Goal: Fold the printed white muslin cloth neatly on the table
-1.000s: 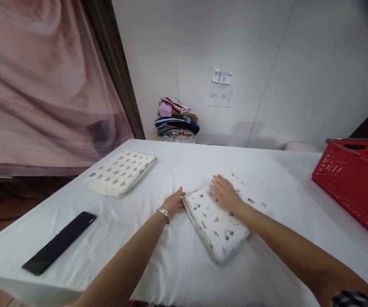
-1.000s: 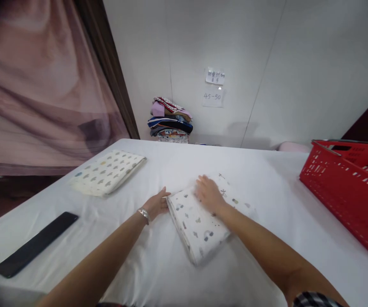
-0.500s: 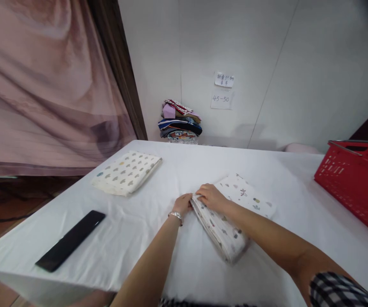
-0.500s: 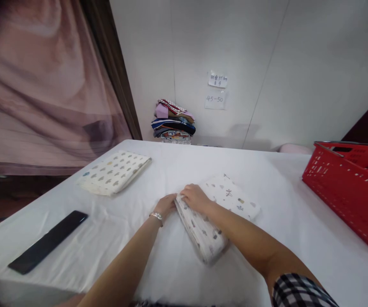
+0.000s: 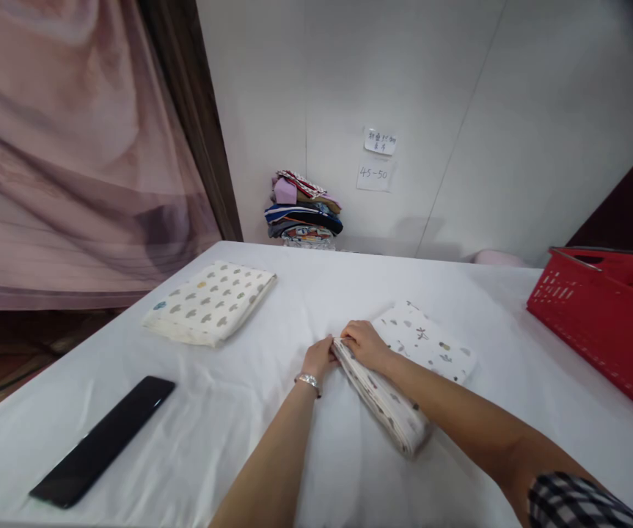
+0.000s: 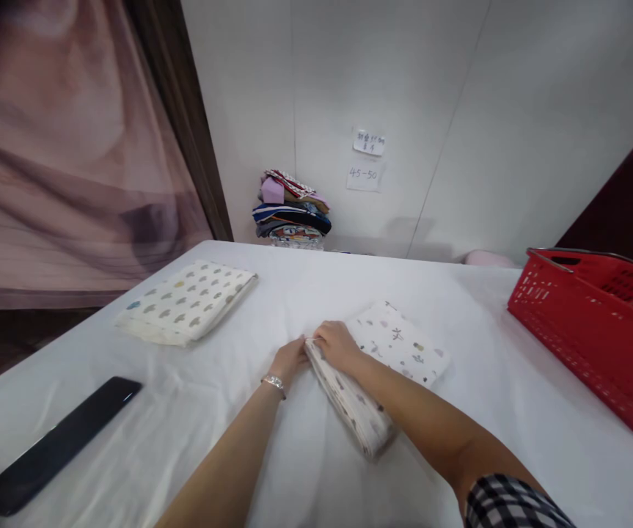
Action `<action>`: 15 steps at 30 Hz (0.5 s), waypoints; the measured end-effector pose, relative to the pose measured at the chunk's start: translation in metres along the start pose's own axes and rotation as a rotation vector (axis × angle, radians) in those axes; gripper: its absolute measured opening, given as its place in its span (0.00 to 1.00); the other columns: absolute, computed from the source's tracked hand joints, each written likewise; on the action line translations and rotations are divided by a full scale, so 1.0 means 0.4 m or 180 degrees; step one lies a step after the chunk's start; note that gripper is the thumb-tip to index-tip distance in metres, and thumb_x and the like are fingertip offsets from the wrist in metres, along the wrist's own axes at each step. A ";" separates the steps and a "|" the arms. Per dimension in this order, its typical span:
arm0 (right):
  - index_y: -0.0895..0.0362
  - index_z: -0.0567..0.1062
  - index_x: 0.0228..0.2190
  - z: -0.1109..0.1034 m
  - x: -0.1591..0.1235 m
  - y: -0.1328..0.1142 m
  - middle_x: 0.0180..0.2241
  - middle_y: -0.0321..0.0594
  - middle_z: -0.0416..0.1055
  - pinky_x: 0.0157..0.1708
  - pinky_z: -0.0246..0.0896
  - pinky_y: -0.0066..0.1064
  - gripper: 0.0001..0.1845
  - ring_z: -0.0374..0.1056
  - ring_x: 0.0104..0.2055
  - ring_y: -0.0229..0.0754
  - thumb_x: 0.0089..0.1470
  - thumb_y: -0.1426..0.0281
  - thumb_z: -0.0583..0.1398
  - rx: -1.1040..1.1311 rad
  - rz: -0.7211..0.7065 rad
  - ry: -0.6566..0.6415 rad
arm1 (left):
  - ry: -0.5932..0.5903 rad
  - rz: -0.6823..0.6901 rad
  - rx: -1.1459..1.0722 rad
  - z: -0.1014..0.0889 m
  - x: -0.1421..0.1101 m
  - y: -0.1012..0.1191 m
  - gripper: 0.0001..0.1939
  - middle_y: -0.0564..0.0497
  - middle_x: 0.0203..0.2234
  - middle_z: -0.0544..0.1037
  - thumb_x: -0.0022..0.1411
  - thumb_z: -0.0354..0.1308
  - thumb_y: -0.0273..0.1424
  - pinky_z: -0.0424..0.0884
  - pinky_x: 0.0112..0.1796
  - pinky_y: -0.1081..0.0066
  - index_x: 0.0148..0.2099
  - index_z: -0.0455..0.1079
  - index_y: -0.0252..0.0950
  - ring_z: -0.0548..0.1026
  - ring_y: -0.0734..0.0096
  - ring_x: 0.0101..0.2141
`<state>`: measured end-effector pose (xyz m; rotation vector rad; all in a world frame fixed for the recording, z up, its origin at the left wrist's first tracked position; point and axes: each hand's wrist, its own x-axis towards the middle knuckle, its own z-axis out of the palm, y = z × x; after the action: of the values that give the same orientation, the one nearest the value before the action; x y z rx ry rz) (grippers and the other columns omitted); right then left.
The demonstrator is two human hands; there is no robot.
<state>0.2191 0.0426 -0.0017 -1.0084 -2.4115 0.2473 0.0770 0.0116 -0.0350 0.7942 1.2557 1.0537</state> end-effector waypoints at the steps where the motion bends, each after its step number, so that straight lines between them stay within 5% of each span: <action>1: 0.57 0.71 0.27 0.000 -0.002 -0.003 0.28 0.37 0.68 0.38 0.54 0.32 0.06 0.63 0.34 0.39 0.53 0.74 0.55 -0.0039 0.0011 0.0006 | 0.0009 -0.0042 -0.0035 0.005 -0.005 0.004 0.20 0.46 0.29 0.75 0.58 0.47 0.45 0.71 0.31 0.70 0.35 0.68 0.33 0.73 0.69 0.29; 5: 0.56 0.71 0.31 -0.006 -0.016 -0.008 0.33 0.39 0.70 0.43 0.53 0.35 0.06 0.63 0.39 0.40 0.53 0.74 0.54 -0.0044 -0.0034 0.0079 | 0.0100 0.0206 0.0563 0.013 -0.019 0.020 0.15 0.50 0.25 0.74 0.52 0.56 0.42 0.69 0.27 0.74 0.33 0.70 0.34 0.71 0.71 0.27; 9: 0.56 0.68 0.44 -0.033 -0.051 0.025 0.50 0.45 0.64 0.52 0.47 0.39 0.16 0.56 0.54 0.44 0.53 0.68 0.54 -0.0210 0.0113 0.0220 | 0.0179 0.0384 0.0819 0.012 -0.015 0.014 0.11 0.51 0.26 0.75 0.52 0.55 0.36 0.69 0.26 0.76 0.36 0.72 0.35 0.71 0.72 0.27; 15: 0.61 0.51 0.59 -0.106 -0.097 0.136 0.62 0.47 0.40 0.58 0.31 0.46 0.33 0.33 0.64 0.49 0.56 0.56 0.45 -0.0832 0.1813 -0.0547 | 0.0361 0.0611 0.1102 0.005 0.004 -0.005 0.12 0.51 0.26 0.75 0.52 0.53 0.35 0.68 0.26 0.75 0.35 0.73 0.35 0.71 0.72 0.26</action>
<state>0.2975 0.0525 0.0002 -1.8558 -2.2874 0.2226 0.0794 0.0123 -0.0371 1.1502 1.5053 1.0588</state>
